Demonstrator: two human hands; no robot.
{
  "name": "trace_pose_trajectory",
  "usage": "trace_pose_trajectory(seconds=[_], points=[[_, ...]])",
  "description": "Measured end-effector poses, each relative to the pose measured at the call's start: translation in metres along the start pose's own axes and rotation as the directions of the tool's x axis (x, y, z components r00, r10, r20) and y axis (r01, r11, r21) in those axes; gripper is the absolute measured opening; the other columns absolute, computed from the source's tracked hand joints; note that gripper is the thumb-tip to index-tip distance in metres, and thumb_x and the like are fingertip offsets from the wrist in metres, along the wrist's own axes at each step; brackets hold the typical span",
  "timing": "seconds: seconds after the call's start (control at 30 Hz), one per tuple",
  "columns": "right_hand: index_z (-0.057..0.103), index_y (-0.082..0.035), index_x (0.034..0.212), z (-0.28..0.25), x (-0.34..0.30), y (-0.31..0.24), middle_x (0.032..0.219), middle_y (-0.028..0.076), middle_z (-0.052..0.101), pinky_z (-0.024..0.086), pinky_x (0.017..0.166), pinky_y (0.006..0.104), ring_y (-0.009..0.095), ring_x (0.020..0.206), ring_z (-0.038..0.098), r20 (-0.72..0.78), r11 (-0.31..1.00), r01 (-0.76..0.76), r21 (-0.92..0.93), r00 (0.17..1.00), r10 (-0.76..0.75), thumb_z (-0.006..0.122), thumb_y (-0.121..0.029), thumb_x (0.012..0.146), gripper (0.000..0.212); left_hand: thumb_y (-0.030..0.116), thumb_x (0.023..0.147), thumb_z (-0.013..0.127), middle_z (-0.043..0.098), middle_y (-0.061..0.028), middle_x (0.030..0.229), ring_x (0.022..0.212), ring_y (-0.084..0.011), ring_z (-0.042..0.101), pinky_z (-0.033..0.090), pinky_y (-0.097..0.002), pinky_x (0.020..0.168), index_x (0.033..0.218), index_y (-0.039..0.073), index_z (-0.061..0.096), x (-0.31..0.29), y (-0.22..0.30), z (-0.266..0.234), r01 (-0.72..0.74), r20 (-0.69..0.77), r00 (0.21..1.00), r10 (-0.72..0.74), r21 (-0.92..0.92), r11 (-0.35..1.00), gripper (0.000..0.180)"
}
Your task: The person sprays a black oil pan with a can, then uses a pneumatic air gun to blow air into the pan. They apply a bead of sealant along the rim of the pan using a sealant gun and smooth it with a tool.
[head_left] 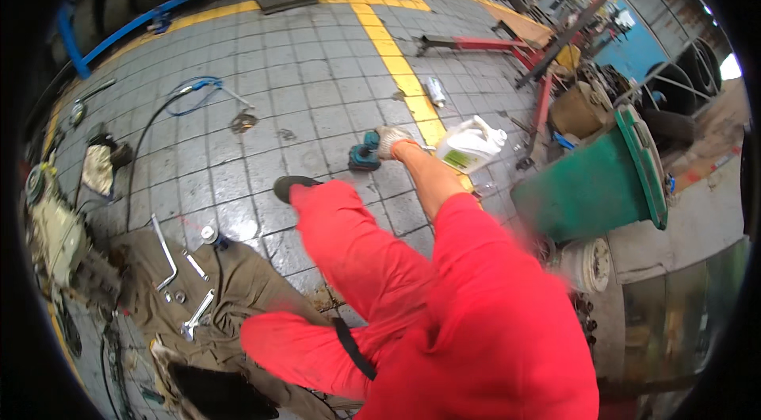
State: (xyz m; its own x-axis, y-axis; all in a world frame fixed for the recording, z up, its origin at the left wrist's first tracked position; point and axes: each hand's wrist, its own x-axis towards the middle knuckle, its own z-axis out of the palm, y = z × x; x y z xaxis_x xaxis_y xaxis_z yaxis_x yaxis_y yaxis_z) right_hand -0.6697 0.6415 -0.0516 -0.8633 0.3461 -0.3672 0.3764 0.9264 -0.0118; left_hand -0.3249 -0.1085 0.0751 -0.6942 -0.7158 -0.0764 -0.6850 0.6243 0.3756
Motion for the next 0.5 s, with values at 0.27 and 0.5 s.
trace_pose_trajectory(seconds=[0.27,0.5], points=[[0.064,-0.014,0.145,-0.019,0.084,0.05,0.139,0.018,0.073,0.059,0.104,0.0476,0.036,0.13,0.07,0.123,0.999,0.004,-0.042,0.992,0.001,0.084,-0.016,0.076,0.072,0.047,0.112,0.056,0.068,-0.0224,0.145,0.134,-0.0347,0.065,0.051,-0.0389,0.113,0.151,0.007,0.065,-0.002,-0.025,0.001,-0.223,0.045,0.972,0.231,-0.143,0.964,0.056],[0.068,-0.013,0.138,-0.039,0.099,0.043,0.123,0.018,0.078,0.06,0.098,0.0481,0.036,0.116,0.075,0.287,0.96,0.13,-0.246,0.956,-0.056,0.092,-0.016,0.067,0.075,0.038,0.112,0.056,0.067,-0.0212,0.147,0.134,-0.0345,0.065,0.05,-0.0403,0.114,0.151,0.004,0.063,0.022,-0.027,0.024,-0.181,0.05,0.983,0.176,0.136,0.974,0.053]])
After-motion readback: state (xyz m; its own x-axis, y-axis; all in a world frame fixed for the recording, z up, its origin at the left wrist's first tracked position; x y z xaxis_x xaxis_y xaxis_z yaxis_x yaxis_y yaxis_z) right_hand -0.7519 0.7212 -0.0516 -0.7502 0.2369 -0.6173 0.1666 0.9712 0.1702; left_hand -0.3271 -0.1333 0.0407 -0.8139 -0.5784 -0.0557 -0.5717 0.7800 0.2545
